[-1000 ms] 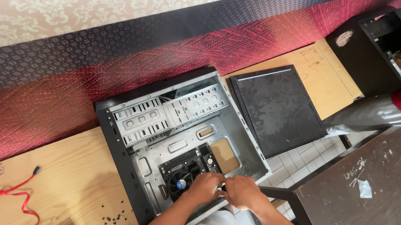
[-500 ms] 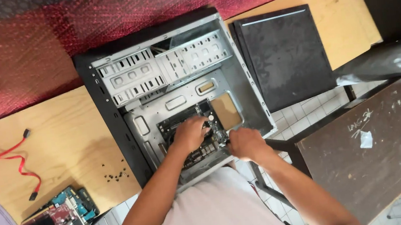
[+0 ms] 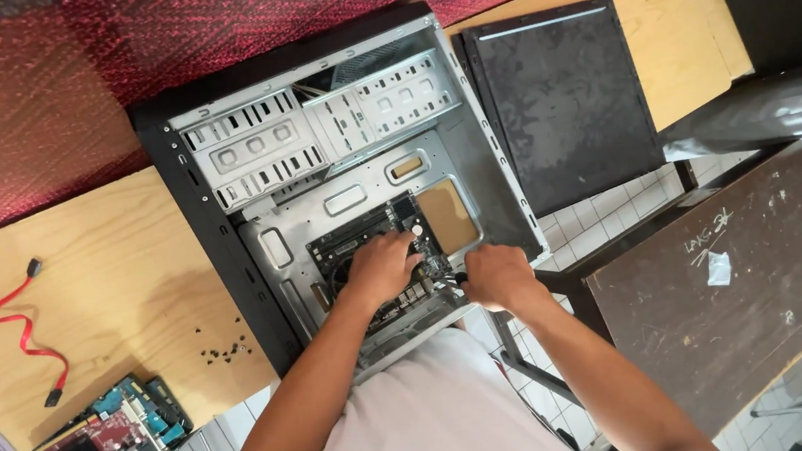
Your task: Installing a motherboard into a computer case by fastening it with screws using a screwdriver.
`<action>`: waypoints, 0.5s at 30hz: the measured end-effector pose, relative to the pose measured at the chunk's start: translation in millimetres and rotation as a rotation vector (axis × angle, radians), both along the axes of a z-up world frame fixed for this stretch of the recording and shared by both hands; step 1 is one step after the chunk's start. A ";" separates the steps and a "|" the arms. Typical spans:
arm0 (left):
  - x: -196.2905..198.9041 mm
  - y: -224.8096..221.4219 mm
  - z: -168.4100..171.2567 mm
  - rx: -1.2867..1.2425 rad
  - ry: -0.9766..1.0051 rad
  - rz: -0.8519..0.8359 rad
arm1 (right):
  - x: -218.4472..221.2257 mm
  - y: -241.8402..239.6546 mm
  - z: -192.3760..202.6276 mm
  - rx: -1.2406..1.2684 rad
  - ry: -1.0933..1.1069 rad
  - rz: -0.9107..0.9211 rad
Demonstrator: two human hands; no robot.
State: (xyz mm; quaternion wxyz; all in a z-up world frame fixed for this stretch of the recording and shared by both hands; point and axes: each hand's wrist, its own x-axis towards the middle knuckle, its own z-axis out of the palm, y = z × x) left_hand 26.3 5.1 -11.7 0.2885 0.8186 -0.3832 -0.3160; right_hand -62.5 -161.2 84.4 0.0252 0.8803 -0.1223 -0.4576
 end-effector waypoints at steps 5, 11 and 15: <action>-1.4 -2.3 -5.2 -0.001 -0.013 -0.016 | -1.7 -0.8 -10.4 0.005 -0.026 -0.005; -3.7 -4.1 -0.9 -0.012 0.019 -0.022 | 2.9 1.2 -6.3 0.031 -0.052 -0.013; -4.7 -6.4 -7.6 0.011 0.037 -0.071 | -3.2 -1.0 -27.0 0.040 -0.071 0.005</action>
